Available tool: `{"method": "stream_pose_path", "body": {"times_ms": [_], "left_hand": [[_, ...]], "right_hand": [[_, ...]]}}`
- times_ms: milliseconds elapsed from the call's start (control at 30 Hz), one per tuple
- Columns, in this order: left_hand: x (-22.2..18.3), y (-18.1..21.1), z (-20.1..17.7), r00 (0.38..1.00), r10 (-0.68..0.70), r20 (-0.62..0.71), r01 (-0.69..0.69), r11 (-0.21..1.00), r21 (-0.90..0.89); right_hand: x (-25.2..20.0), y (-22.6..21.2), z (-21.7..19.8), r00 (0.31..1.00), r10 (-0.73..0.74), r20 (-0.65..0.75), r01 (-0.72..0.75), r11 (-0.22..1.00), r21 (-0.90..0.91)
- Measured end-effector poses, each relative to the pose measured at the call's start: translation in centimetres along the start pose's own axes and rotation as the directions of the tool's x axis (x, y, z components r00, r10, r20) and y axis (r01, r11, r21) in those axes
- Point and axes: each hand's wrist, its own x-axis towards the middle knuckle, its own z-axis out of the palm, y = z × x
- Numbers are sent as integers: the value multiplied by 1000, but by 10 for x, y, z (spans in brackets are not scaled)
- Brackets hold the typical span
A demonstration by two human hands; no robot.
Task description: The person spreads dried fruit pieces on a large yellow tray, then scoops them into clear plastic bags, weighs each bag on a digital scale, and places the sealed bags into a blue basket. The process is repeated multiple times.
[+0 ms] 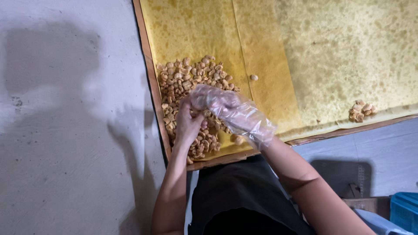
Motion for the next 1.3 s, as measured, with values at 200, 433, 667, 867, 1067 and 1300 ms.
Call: {"method": "stream_pose_path", "body": {"times_ms": [200, 433, 667, 867, 1067, 1300], "left_hand": [[-3, 4, 4, 982, 182, 43, -181, 983, -21], [-36, 39, -8, 967, 249, 58, -255, 952, 170], [-27, 12, -17, 993, 111, 27, -114, 949, 294], [-20, -1, -15, 983, 175, 52, -183, 934, 308], [-45, 6, 1, 973, 201, 111, -222, 944, 243], [-40, 10, 49, 940, 280, 196, -324, 914, 245]], "right_hand": [[0, -28, -24, 988, -119, -95, 113, 991, -64], [-80, 47, -109, 546, 531, -648, -805, 548, -228], [-182, 188, -110, 391, 609, -690, -900, 93, -427], [-196, 276, -90, 377, 375, -847, -925, 205, -321], [-185, 203, -82, 445, 447, -776, -777, 623, -87], [-115, -5, -60, 971, 22, -236, -172, 750, -638]]}}
